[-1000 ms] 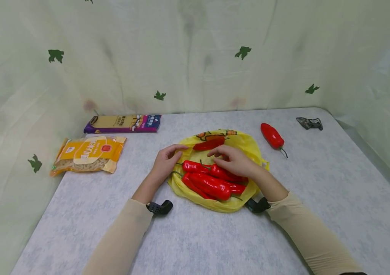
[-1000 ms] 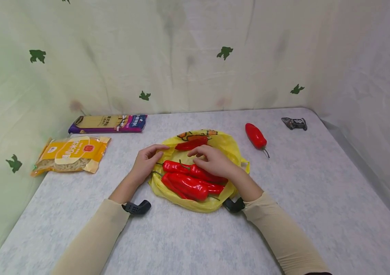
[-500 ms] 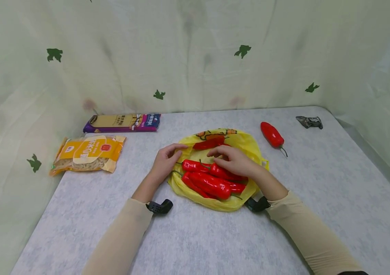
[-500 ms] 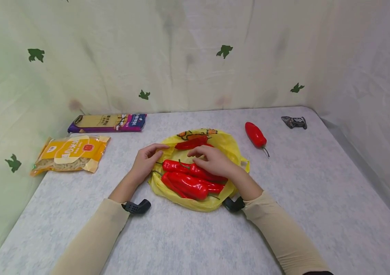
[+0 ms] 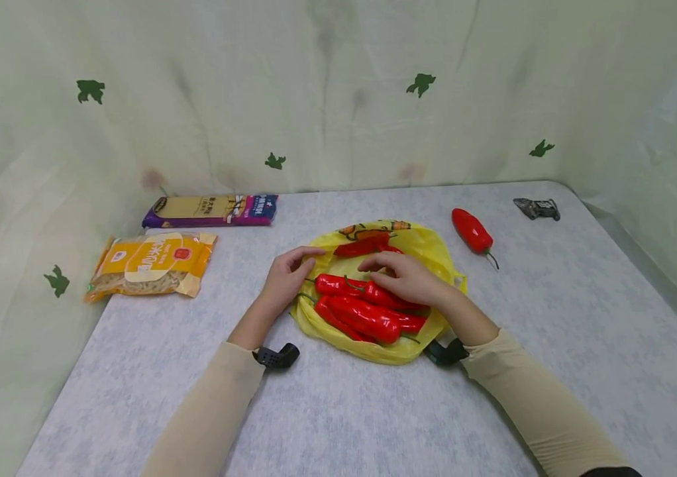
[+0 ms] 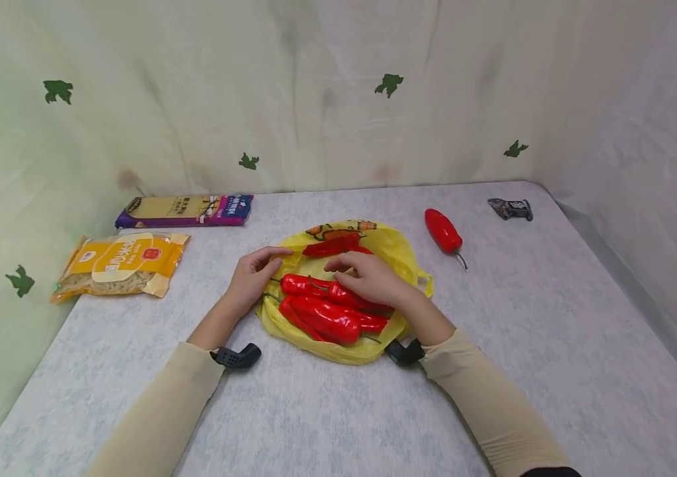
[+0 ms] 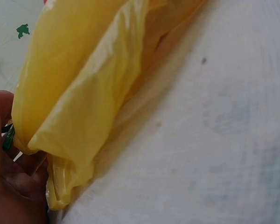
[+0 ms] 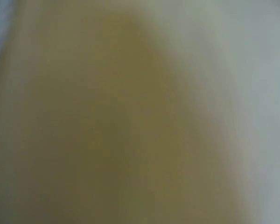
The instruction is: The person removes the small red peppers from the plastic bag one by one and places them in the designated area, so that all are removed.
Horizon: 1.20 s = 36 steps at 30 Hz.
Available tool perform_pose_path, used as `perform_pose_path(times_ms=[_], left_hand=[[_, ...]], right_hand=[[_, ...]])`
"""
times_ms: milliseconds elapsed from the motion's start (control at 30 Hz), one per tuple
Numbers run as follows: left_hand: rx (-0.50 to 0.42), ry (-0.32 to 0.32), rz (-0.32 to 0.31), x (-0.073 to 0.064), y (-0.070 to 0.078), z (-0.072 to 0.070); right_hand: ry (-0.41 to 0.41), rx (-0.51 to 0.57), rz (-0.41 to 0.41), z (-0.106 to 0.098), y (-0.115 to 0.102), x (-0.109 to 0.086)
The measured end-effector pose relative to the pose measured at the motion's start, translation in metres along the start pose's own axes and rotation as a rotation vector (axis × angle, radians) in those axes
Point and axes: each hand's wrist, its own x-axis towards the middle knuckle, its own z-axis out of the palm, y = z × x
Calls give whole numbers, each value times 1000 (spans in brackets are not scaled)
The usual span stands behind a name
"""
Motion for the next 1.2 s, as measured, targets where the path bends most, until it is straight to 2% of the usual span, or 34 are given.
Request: perform_pose_path(times_ms=[433, 933, 1200], left_hand=[[-24, -9, -37, 1, 1, -1], [1, 2, -17, 1, 0, 0], [0, -6, -9, 0, 0, 0]], right_hand=[[0, -36, -17, 0, 0, 0], [-4, -27, -2, 1, 0, 1], [-3, -41, -22, 1, 1, 1]])
